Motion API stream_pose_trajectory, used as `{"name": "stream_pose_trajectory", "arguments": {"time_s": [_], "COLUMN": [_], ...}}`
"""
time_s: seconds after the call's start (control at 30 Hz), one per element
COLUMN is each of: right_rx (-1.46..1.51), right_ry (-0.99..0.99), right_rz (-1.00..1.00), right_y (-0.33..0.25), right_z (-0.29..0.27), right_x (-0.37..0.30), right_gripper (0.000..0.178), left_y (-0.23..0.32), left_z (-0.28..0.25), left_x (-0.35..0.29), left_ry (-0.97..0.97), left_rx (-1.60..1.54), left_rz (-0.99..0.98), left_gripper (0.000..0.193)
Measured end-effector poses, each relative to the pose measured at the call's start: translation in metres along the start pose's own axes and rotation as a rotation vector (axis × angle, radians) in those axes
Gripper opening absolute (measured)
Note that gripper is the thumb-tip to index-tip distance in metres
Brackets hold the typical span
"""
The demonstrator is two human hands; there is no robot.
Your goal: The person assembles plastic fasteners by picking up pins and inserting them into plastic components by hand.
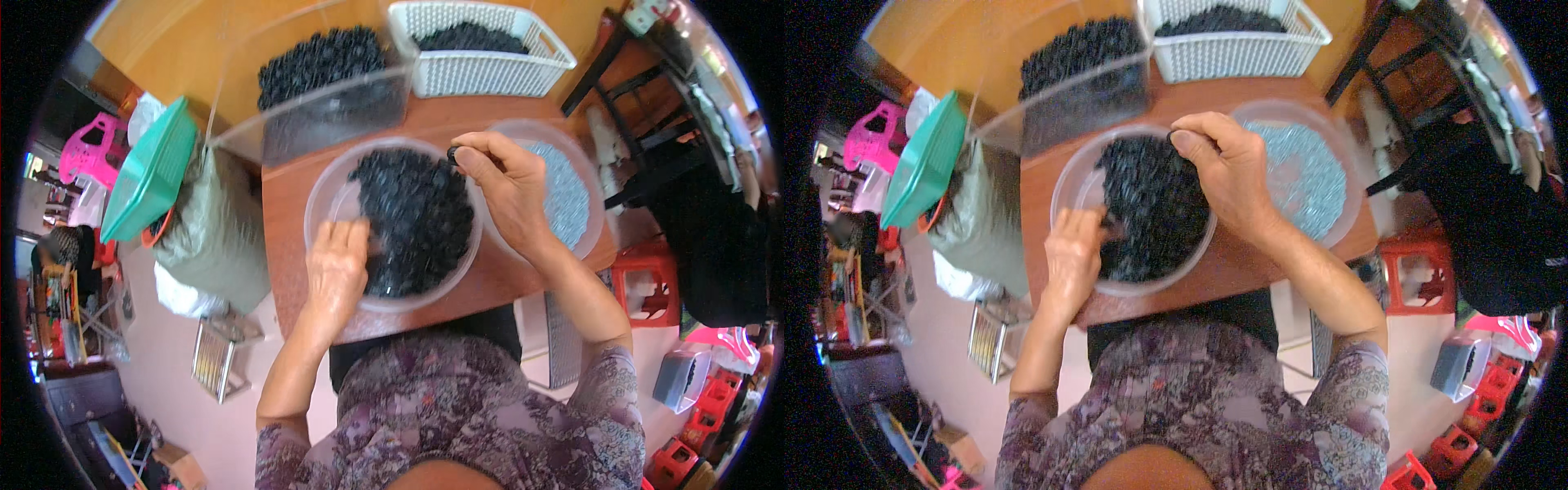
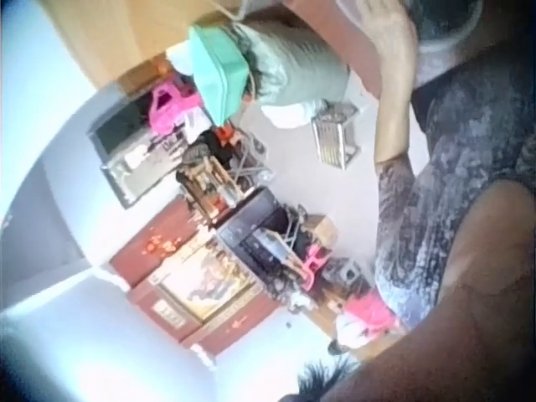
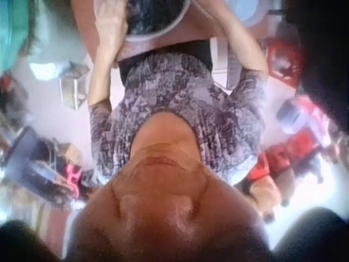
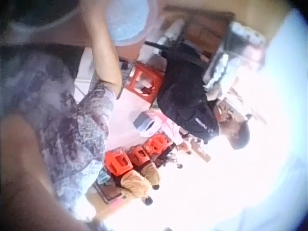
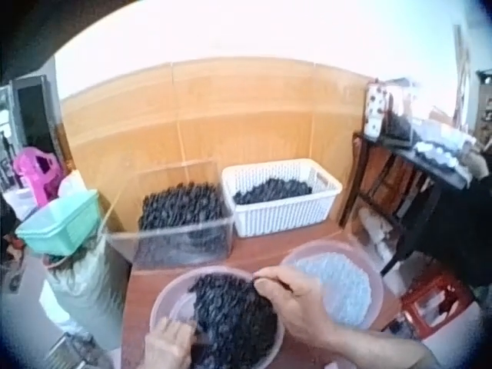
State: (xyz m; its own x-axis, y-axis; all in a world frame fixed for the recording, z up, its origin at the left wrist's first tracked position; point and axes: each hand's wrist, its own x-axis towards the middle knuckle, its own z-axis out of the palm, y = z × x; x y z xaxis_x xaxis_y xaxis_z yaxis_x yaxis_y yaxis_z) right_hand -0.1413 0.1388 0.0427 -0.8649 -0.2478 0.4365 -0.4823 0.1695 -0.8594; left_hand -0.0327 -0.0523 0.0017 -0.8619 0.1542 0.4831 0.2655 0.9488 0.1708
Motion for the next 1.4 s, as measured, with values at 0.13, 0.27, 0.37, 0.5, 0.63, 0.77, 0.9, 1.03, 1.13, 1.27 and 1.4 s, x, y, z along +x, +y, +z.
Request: {"name": "stream_pose_trajectory", "arguments": {"time_s": [0.13,0.27,0.37,0.5,0.63,0.77,0.9,1.03,1.13,1.27,1.4], "right_rx": [-0.065,-0.341,-0.54,-0.549,-0.373,-0.289,-0.182,-0.102,-0.122,-0.145,-0.143], "right_ry": [0.127,0.199,0.292,0.165,0.019,-0.067,-0.115,-0.092,-0.057,-0.041,-0.06], "right_rz": [0.012,-0.087,-0.2,-0.094,-0.095,-0.001,0.138,0.126,0.051,0.158,0.274], "right_y": [0.018,0.037,0.058,0.062,0.063,0.055,0.046,0.045,0.042,0.043,0.045], "right_z": [-0.018,-0.037,-0.045,-0.037,-0.026,-0.026,-0.034,-0.037,-0.043,-0.061,-0.075], "right_x": [0.056,0.131,0.17,0.153,0.093,0.039,0.012,-0.007,-0.017,-0.025,-0.035], "right_gripper": [0.013,0.022,0.023,0.026,0.024,0.02,0.015,0.012,0.011,0.01,0.011], "left_y": [-0.002,-0.006,-0.013,-0.027,-0.036,-0.037,-0.03,-0.034,-0.037,-0.035,-0.03], "left_z": [0.012,0.01,0.012,0.014,0.018,0.01,0.008,0.018,0.015,0.011,0.002], "left_x": [-0.004,-0.005,-0.001,0.008,0.013,0.012,0.011,0.015,0.015,0.011,0.006], "left_ry": [-0.18,-0.239,-0.271,-0.263,-0.264,-0.309,-0.307,-0.342,-0.384,-0.353,-0.226], "left_rx": [0.078,0.091,0.047,0.073,0.027,-0.227,-0.237,-0.172,-0.214,-0.111,-0.119], "left_rz": [0.055,0.054,0.03,0.019,0.001,-0.197,-0.211,-0.087,-0.077,-0.039,-0.006], "left_gripper": [0.017,0.012,0.01,0.009,0.012,0.019,0.019,0.019,0.017,0.016,0.019]}}
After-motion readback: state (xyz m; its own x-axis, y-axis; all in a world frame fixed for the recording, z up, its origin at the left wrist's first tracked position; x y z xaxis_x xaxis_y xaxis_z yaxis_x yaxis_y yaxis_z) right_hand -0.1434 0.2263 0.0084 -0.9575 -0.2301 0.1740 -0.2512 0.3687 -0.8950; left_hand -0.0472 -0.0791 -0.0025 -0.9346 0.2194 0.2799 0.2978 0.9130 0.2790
